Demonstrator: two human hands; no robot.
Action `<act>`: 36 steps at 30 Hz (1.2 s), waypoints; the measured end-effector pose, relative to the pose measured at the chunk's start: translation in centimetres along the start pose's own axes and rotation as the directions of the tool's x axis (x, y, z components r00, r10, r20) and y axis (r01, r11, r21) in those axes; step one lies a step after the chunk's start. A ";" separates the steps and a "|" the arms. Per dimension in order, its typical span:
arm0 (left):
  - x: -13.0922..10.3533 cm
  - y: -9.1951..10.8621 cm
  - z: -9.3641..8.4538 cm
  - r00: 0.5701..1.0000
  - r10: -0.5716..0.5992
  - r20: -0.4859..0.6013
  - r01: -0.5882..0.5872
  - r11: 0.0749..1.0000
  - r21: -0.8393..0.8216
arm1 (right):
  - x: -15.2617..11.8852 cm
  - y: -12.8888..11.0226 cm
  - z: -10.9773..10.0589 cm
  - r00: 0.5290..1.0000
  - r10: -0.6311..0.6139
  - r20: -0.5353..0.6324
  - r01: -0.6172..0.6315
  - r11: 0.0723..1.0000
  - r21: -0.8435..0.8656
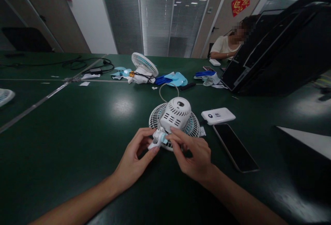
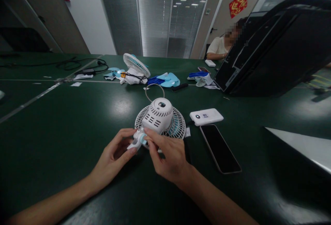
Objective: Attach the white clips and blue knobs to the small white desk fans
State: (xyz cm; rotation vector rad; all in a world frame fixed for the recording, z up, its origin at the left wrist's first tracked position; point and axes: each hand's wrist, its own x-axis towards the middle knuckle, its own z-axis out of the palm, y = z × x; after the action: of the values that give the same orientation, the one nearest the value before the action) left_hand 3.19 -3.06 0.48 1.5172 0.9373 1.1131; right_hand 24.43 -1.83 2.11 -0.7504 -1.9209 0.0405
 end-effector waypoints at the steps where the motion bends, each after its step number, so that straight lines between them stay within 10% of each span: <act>1: 0.0 0.0 0.0 1.000 -0.003 -0.003 0.003 1.000 -0.001 | 0.0 0.1 -0.1 1.000 0.021 -0.004 -0.021 1.000 -0.021; 36: 0.1 0.2 0.0 1.000 -0.002 0.002 0.002 1.000 -0.002 | -0.5 -0.3 0.5 0.999 -0.042 -0.009 0.042 0.999 0.001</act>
State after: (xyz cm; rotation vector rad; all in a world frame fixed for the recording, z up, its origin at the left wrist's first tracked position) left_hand 3.26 -3.03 0.65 1.5148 0.9356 1.1113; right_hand 23.97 -2.15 1.57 -0.7079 -1.9273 0.0119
